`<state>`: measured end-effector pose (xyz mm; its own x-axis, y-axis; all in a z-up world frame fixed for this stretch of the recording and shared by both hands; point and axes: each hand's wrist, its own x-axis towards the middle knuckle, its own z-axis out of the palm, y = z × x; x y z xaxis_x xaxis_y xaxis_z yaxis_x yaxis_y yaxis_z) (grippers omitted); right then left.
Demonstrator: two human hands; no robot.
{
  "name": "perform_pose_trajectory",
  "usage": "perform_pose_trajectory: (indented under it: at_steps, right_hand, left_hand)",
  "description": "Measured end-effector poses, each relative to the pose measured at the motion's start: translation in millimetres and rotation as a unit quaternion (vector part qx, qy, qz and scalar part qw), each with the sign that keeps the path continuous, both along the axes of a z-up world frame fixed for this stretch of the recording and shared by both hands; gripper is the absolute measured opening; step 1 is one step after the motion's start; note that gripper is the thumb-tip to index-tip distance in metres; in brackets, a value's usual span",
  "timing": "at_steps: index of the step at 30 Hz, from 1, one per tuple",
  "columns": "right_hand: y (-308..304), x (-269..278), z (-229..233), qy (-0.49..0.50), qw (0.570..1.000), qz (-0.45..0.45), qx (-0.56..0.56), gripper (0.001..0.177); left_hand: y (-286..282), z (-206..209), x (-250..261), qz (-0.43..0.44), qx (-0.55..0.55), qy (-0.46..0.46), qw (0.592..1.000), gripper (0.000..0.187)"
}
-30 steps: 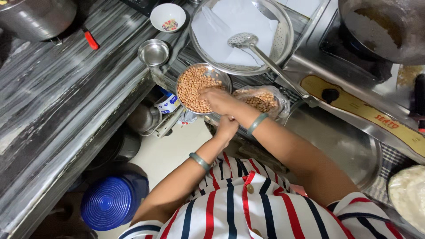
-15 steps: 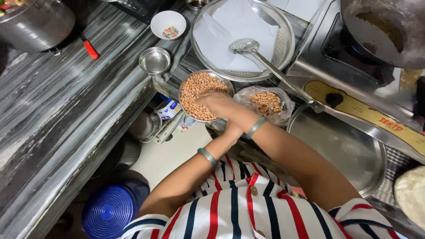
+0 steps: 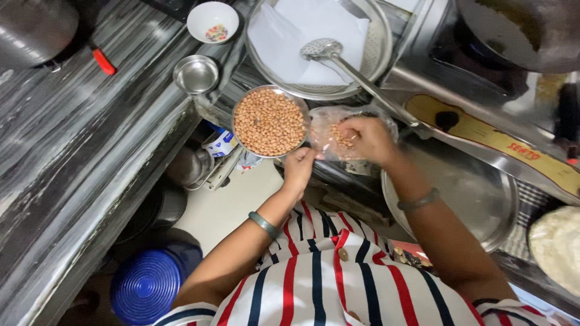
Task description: The person transfers peanuts from a plastic bag into a metal bowl, repeatedly scooping and pouring them. The person occasionally picks up individual peanuts and places them back into the bowl.
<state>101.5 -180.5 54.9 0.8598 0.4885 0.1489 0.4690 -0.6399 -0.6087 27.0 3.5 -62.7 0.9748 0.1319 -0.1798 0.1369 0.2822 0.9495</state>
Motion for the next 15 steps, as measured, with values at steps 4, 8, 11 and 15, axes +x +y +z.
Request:
perform_pose_trajectory:
  at_steps: [4, 8, 11, 15]
  right_hand:
    - [-10.1, -1.2, -22.8, -0.07, 0.987, -0.058, -0.129, 0.034]
    - [0.0, -5.6, -33.0, -0.043, 0.987, -0.058, -0.141, 0.04]
    - [10.5, -9.4, -36.2, -0.093, 0.988, 0.004, -0.124, 0.043]
    - [21.3, -19.7, -20.9, -0.11, 0.986, 0.06, -0.113, 0.047]
  left_hand:
    - [-1.5, -5.2, -10.5, 0.011, -0.022, 0.027, 0.999, 0.027]
    - [-2.4, -19.8, -9.4, 0.027, -0.047, 0.018, 0.998, 0.029]
    - [-4.1, -29.3, -14.2, 0.033, -0.017, 0.06, 0.998, 0.03]
    - [-5.2, -29.1, -18.3, 0.049, -0.026, 0.048, 0.997, 0.026]
